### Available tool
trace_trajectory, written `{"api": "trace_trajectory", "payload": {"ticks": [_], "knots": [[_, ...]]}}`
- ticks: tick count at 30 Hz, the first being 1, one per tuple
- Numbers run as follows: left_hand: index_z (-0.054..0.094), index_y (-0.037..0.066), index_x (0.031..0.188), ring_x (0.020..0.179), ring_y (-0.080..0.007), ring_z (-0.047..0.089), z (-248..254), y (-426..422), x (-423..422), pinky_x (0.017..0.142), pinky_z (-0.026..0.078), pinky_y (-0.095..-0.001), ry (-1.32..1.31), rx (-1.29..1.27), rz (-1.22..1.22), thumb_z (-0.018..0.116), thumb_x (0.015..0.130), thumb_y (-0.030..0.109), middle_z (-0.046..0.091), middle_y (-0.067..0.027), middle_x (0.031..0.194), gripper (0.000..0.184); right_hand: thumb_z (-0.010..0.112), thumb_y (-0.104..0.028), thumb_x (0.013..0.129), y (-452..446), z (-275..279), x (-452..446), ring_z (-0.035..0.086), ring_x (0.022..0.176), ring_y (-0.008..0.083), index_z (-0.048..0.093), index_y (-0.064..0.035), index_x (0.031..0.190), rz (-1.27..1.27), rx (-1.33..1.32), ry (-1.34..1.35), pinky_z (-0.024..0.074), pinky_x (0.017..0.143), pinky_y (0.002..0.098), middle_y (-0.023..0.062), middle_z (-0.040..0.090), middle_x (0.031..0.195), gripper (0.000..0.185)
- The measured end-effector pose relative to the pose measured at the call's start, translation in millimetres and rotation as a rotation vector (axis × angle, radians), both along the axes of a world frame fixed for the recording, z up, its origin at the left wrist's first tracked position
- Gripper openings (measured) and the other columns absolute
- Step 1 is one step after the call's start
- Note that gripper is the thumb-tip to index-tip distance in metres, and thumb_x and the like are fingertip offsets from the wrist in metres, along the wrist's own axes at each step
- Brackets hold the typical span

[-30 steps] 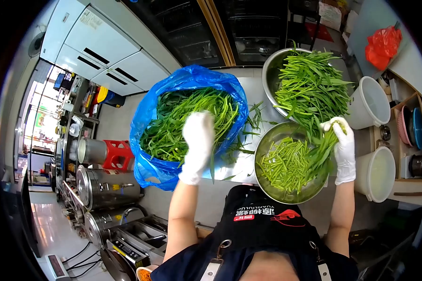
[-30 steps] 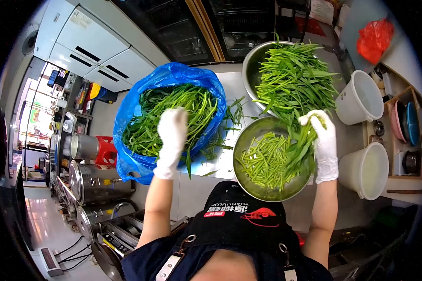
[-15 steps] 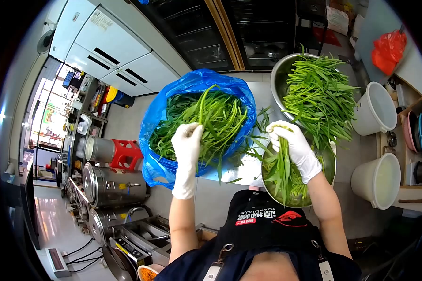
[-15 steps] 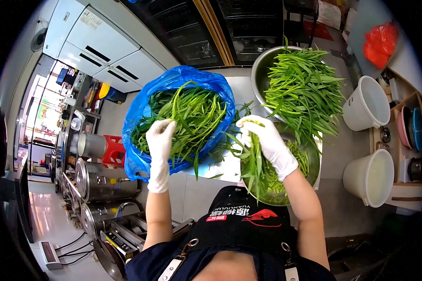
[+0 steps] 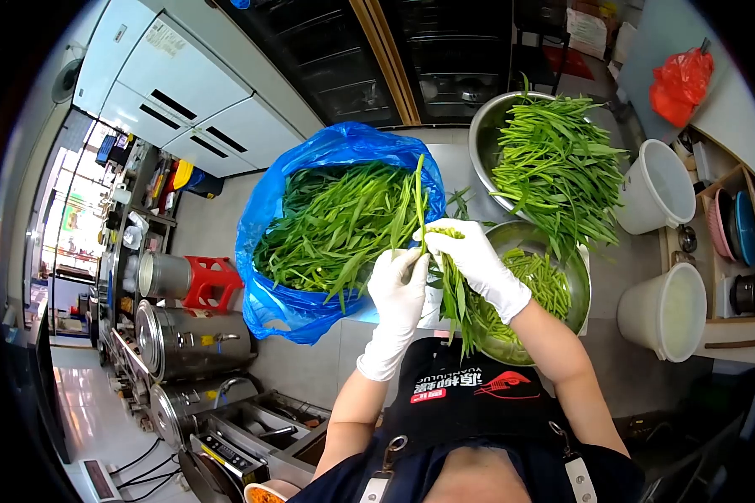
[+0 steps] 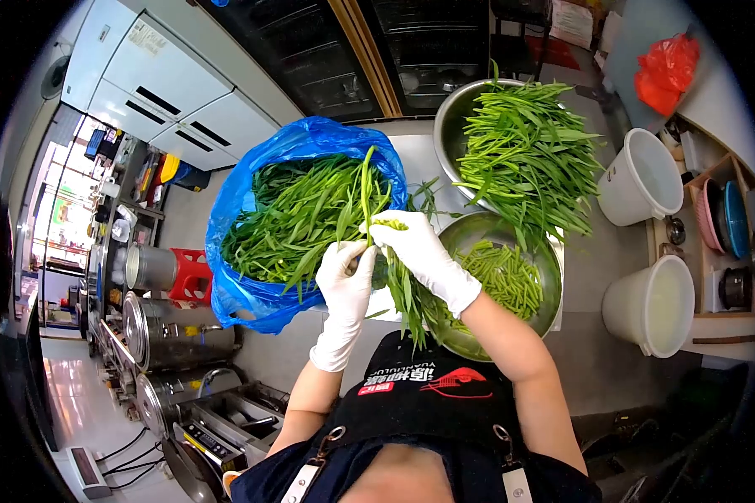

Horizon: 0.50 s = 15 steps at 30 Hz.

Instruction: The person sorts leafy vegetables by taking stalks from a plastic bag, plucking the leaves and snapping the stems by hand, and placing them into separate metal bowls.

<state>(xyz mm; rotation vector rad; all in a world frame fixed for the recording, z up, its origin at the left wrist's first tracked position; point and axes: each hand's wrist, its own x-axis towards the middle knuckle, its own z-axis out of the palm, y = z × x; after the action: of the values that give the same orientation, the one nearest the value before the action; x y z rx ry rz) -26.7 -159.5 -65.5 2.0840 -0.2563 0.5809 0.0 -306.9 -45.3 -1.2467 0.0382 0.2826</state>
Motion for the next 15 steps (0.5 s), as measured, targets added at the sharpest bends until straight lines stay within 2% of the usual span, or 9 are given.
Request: {"api": "trace_trajectory", "payload": {"ticks": [4, 6, 7, 9, 10, 12, 14, 15], "knots": [[0.070, 0.005, 0.090, 0.063, -0.0205, 0.059, 13, 4, -3, 0.059, 0.048, -0.0306, 0.122, 0.117, -0.059, 0.079, 0.075, 0.009, 0.063, -0.0079, 0.077, 0.018, 0.061, -0.010, 0.089, -5, -8, -1, 0.050, 0.063, 0.0044, 0.070, 0.0011, 0.099, 0.003, 0.040, -0.009, 0.0401, 0.057, 0.0197, -0.0015, 0.061, 0.074, 0.017], [0.070, 0.000, 0.093, 0.059, -0.0103, 0.049, 21, 23, -1, 0.054, 0.040, -0.0240, -0.034, 0.100, -0.059, 0.075, 0.081, 0.005, 0.060, -0.0029, 0.072, 0.014, 0.062, -0.010, 0.089, -11, -10, -2, 0.051, 0.063, 0.0047, 0.070, 0.0011, 0.097, 0.035, -0.123, -0.107, 0.0406, 0.057, 0.0200, -0.0008, 0.063, 0.076, 0.016], [0.071, -0.001, 0.092, 0.058, -0.0104, 0.049, 25, 32, 7, 0.054, 0.040, -0.0243, -0.177, 0.026, -0.024, 0.071, 0.084, 0.003, 0.060, -0.0030, 0.070, 0.009, 0.062, -0.010, 0.089, -14, -10, -3, 0.051, 0.063, 0.0049, 0.070, 0.0011, 0.096, 0.053, -0.203, -0.155, 0.0408, 0.057, 0.0202, -0.0005, 0.063, 0.076, 0.015], [0.070, -0.001, 0.097, 0.061, -0.0111, 0.051, 44, 52, 16, 0.057, 0.042, -0.0243, -0.231, 0.089, 0.128, 0.064, 0.086, -0.004, 0.059, -0.0034, 0.072, 0.013, 0.063, -0.013, 0.088, -20, -6, -7, 0.053, 0.064, 0.0059, 0.071, 0.0001, 0.094, 0.149, -0.270, -0.190, 0.0437, 0.059, 0.0224, 0.0012, 0.065, 0.075, 0.016], [0.070, 0.001, 0.103, 0.066, -0.0200, 0.058, 58, 55, 23, 0.059, 0.047, -0.0282, -0.254, 0.135, 0.165, 0.065, 0.083, -0.007, 0.063, -0.0092, 0.080, 0.022, 0.063, -0.013, 0.088, -21, -4, -9, 0.054, 0.065, 0.0065, 0.071, 0.0003, 0.095, 0.186, -0.321, -0.231, 0.0447, 0.060, 0.0232, 0.0018, 0.066, 0.076, 0.017], [0.067, 0.005, 0.116, 0.085, -0.0196, 0.061, 64, 68, 43, 0.072, 0.049, -0.0261, -0.379, 0.320, 0.043, 0.061, 0.083, -0.010, 0.064, -0.0105, 0.099, 0.036, 0.063, -0.014, 0.086, -24, 0, -12, 0.060, 0.070, 0.0088, 0.070, 0.0007, 0.095, 0.256, -0.326, -0.256, 0.0483, 0.065, 0.0252, 0.0049, 0.070, 0.081, 0.018], [0.065, 0.010, 0.122, 0.105, -0.0287, 0.060, 83, 64, 51, 0.086, 0.050, -0.0339, -0.418, 0.561, -0.101, 0.062, 0.079, -0.011, 0.062, -0.0160, 0.117, 0.047, 0.064, -0.015, 0.086, -26, -6, -12, 0.061, 0.072, 0.0095, 0.070, 0.0005, 0.095, 0.307, -0.381, -0.359, 0.0494, 0.067, 0.0260, 0.0061, 0.071, 0.083, 0.019], [0.064, 0.013, 0.124, 0.116, -0.0336, 0.056, 88, 66, 57, 0.094, 0.048, -0.0410, -0.398, 0.677, -0.206, 0.063, 0.075, -0.009, 0.058, -0.0188, 0.127, 0.053, 0.064, -0.015, 0.086, -28, -8, -12, 0.062, 0.072, 0.0098, 0.070, 0.0005, 0.094, 0.319, -0.401, -0.362, 0.0494, 0.068, 0.0261, 0.0062, 0.071, 0.083, 0.019]]}}
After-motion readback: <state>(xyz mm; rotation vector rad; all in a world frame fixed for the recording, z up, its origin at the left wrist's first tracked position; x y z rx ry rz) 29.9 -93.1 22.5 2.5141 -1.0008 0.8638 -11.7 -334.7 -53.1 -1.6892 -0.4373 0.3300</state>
